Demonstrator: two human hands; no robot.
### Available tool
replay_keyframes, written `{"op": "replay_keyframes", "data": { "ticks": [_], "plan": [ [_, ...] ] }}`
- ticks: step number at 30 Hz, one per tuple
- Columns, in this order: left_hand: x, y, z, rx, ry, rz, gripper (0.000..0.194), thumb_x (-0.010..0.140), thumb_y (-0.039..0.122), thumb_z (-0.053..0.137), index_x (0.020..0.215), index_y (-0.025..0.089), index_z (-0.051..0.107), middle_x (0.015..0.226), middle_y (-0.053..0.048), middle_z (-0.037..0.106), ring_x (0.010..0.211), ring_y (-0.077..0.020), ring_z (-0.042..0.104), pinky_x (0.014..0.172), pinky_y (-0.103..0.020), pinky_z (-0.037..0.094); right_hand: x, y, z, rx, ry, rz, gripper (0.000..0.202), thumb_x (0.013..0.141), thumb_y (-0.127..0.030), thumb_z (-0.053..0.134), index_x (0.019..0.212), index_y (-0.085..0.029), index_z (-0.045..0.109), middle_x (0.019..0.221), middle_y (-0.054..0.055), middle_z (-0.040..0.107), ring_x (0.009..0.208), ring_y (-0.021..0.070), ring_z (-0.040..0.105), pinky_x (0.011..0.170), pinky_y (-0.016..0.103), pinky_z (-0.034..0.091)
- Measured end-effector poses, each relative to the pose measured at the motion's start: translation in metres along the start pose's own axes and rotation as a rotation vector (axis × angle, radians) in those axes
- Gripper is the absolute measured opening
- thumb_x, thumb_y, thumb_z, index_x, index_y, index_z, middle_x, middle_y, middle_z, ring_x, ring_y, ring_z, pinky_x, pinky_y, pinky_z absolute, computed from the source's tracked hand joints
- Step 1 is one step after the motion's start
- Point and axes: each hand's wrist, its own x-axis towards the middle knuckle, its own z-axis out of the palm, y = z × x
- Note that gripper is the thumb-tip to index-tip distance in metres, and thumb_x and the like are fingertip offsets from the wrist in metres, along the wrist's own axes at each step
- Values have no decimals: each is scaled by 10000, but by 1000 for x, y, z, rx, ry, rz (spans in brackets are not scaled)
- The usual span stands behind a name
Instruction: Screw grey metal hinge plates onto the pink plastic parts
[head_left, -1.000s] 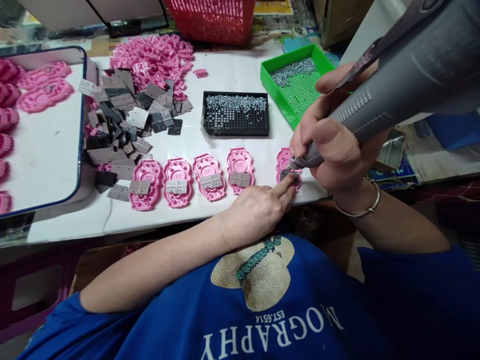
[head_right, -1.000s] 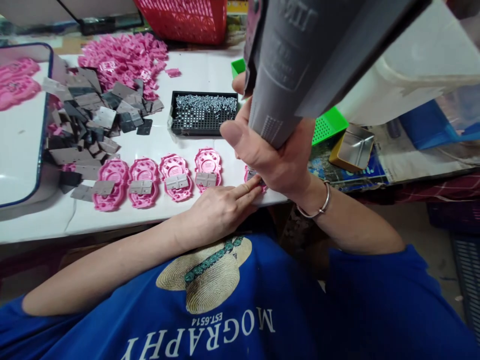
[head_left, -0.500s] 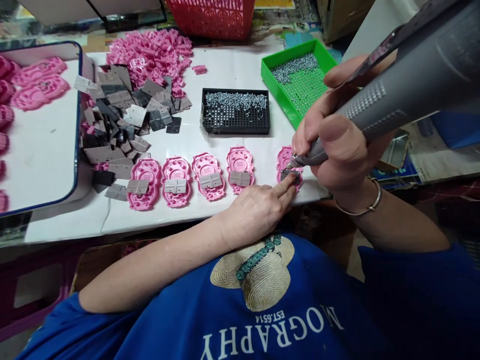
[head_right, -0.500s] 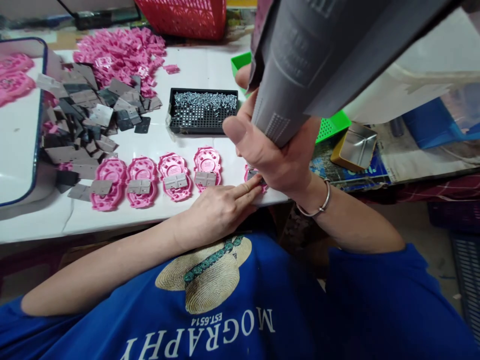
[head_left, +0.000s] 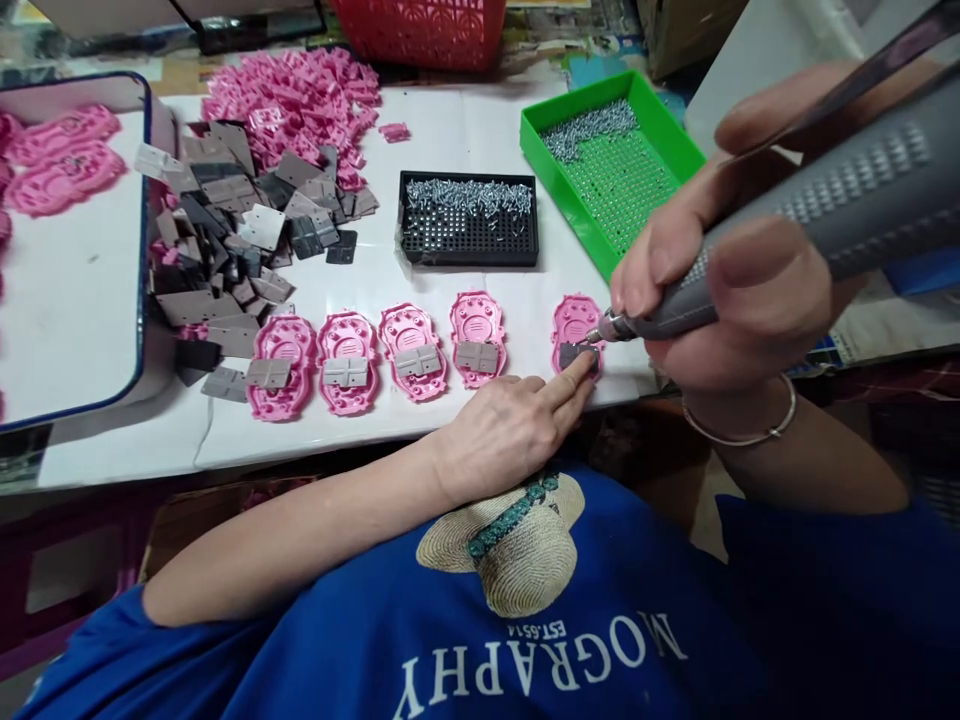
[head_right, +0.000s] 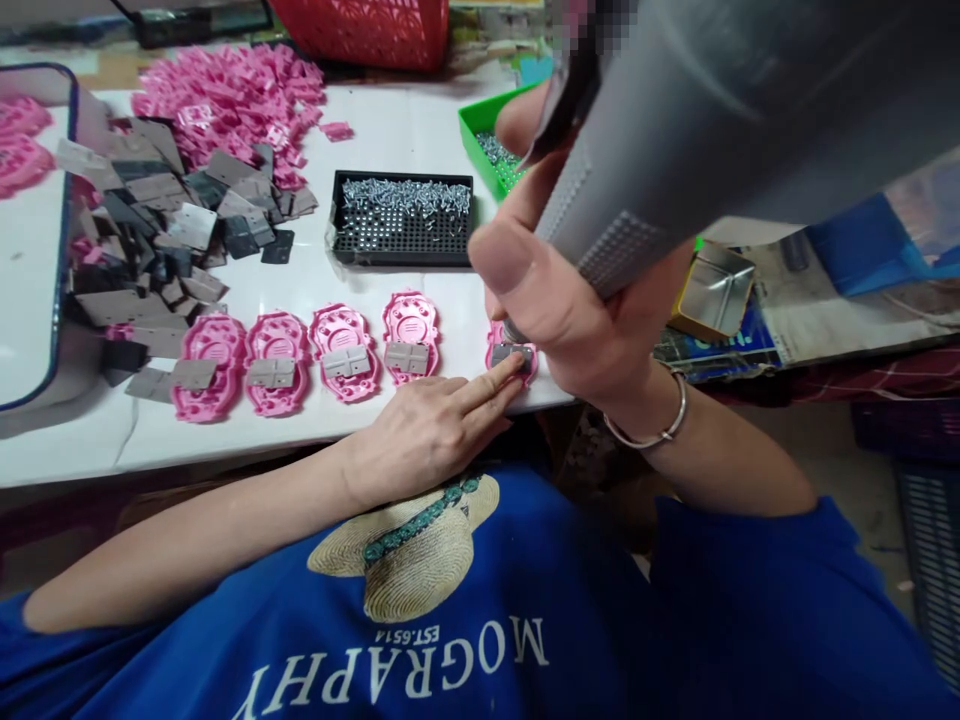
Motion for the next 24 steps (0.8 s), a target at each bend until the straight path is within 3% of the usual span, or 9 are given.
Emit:
{"op": "replay_keyframes", "data": {
  "ticks": [3,6,8,16,20,24],
  "plan": [
    [-6,-1,-3,25,35,74,399,993,156,402,1370,62,496,1482,-184,469,722,-124,645,546,-274,523,-1,-6,-2,-94,67,52,418,563,-456,832,872,-280,612,819,-27,673,412,108,503,358,313,386],
    [-9,-1,-4,44,12,126,378,992,148,394,1338,70,526,1407,-178,554,752,-136,651,560,-276,522,-4,-8,-4,-110,30,132,412,561,-473,833,850,-293,602,641,-61,611,393,127,482,341,318,371],
    [-9,-1,-2,48,5,123,365,993,149,394,1315,67,544,1353,-176,598,755,-141,656,559,-276,516,-6,-7,-4,-80,-16,99,379,601,-449,821,854,-273,601,531,-80,529,385,132,468,327,307,345],
    [-7,-1,3,31,34,86,348,997,155,397,1289,46,551,1309,-168,626,749,-146,662,550,-292,515,-13,2,-4,-42,-10,92,391,627,-444,808,894,-262,588,587,-75,536,380,99,461,319,278,318],
    [-6,-1,3,17,-6,85,349,1008,166,380,1291,51,549,1335,-183,605,772,-150,669,573,-290,525,-13,6,-8,-58,-17,82,409,599,-420,817,926,-275,617,778,-37,647,391,96,455,332,300,327],
    [-6,-1,2,16,-47,87,375,1014,159,350,1330,58,525,1381,-180,569,784,-147,669,591,-295,536,-13,7,-11,-71,-61,87,339,628,-444,794,916,-341,648,648,-59,587,375,114,435,327,302,303]
  ]
}}
